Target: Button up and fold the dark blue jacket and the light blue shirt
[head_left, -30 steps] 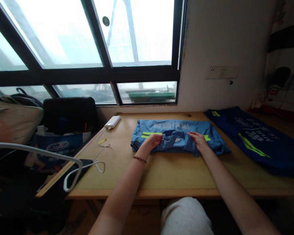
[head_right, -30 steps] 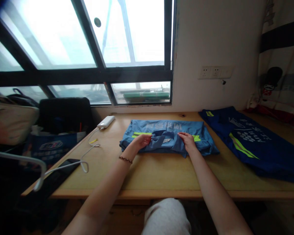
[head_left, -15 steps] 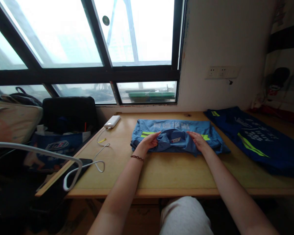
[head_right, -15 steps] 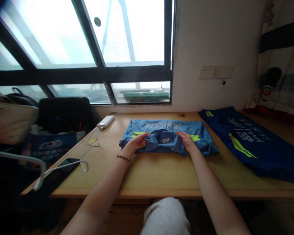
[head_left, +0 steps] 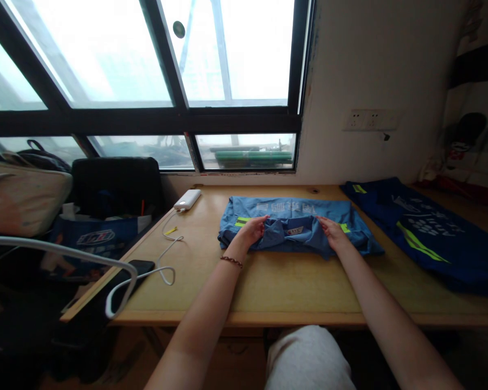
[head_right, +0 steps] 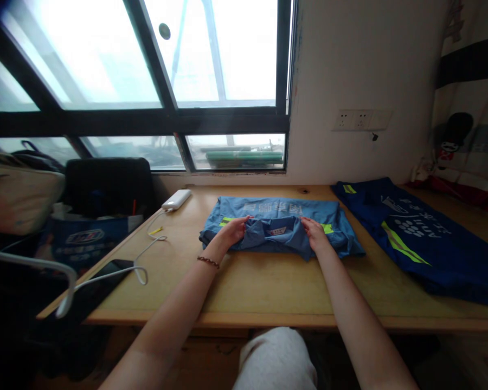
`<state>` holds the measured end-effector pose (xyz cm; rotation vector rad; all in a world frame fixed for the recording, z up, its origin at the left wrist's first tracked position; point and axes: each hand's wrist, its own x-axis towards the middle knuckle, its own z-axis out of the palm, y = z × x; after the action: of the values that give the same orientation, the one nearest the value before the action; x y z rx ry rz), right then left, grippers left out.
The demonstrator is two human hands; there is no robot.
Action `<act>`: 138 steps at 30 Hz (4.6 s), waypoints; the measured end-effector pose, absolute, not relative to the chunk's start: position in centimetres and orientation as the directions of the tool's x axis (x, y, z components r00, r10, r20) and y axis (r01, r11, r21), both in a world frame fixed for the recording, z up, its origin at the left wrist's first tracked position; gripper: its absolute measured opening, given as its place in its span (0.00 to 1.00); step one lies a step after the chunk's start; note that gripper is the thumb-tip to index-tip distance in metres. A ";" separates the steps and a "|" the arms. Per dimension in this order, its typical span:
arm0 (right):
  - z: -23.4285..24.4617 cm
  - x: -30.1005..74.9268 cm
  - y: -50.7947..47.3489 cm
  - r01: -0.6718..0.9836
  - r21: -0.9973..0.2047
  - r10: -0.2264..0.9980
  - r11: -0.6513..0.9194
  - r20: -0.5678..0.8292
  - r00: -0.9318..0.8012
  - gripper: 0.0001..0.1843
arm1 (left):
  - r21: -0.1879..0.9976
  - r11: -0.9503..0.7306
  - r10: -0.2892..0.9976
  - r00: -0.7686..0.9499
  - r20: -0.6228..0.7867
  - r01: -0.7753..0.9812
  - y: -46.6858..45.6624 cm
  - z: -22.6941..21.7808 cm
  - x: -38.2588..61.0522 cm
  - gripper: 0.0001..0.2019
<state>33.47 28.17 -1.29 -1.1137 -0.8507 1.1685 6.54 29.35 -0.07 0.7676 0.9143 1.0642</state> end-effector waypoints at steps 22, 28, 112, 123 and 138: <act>-1.4 24.2 22.8 0.707 -0.345 0.694 0.618 0.662 -0.284 0.11 | 0.912 0.206 0.978 0.117 -0.175 -0.356 29.1 -0.3 7.3 0.11; -0.8 24.1 21.8 0.648 -0.298 0.637 0.701 0.670 -0.381 0.10 | 0.988 0.060 0.992 0.116 -0.043 -0.143 29.2 -0.7 7.3 0.15; 0.7 33.4 26.8 0.716 -0.470 0.849 0.517 0.173 -0.499 0.11 | 0.380 -0.725 0.674 0.704 0.222 0.575 26.1 -0.2 10.4 0.18; -4.0 30.8 27.6 0.913 -0.289 0.957 0.289 0.121 -0.264 0.36 | 0.122 -0.355 0.918 0.321 0.235 0.927 26.3 -2.5 11.0 0.32; -4.6 47.2 24.4 0.976 -0.177 0.956 -0.130 0.238 0.170 0.30 | 0.191 -0.005 0.904 -0.078 0.421 0.981 23.0 -1.3 -2.1 0.21</act>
<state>47.23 24.44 -4.62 -2.1616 -1.8520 -0.0952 -2.06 23.04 -1.26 2.2426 2.3308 0.7365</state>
